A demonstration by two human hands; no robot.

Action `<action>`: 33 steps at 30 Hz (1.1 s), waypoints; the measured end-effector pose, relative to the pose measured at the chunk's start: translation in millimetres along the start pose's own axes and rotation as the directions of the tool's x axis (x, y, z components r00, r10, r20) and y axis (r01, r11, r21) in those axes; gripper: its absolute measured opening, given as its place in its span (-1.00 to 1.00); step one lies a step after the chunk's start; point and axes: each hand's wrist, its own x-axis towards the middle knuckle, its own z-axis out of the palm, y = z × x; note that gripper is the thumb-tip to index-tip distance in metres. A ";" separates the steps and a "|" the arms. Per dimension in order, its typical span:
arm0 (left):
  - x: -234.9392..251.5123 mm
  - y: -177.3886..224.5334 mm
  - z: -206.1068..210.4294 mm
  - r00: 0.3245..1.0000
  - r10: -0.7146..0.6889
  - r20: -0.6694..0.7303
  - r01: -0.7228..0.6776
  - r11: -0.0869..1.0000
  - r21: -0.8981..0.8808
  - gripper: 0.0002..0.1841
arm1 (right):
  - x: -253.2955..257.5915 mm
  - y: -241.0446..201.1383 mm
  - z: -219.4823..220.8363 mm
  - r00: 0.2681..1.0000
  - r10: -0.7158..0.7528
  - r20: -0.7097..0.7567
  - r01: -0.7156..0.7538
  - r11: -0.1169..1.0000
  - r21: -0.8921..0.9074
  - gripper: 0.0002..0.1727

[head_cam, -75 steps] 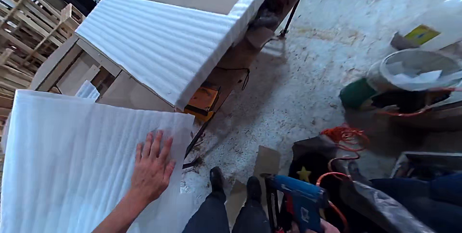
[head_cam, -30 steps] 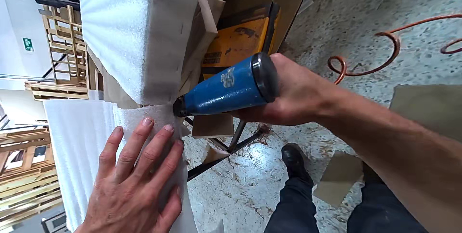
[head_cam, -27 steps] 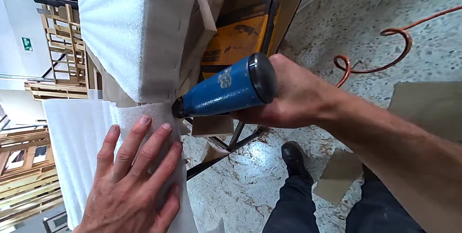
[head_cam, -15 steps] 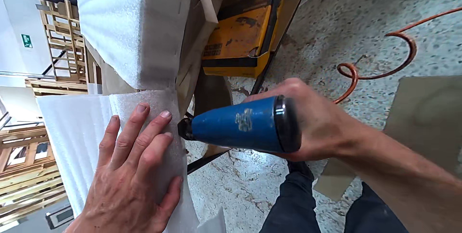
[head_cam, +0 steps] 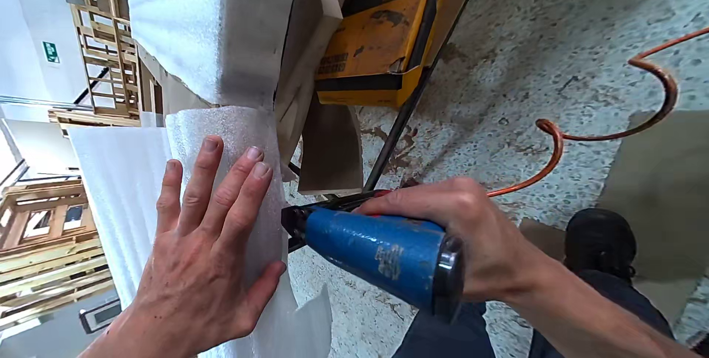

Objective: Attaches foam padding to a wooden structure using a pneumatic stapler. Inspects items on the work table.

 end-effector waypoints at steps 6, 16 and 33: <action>-12.9 3.6 -4.1 1.000 -0.011 0.024 0.011 1.000 0.014 0.19 | -14.6 -3.3 14.1 1.000 -0.005 -0.031 0.003 0.999 -0.049 -0.63; -96.0 4.1 9.2 0.926 0.371 0.063 -0.374 0.927 0.039 -0.61 | -74.4 -37.2 43.3 0.985 0.039 -0.169 -0.053 0.996 -0.076 -0.57; -163.0 3.7 25.5 0.900 0.434 0.053 -0.436 0.898 0.064 -0.59 | -102.0 -50.3 92.2 0.969 0.023 -0.246 -0.070 0.981 -0.183 -0.54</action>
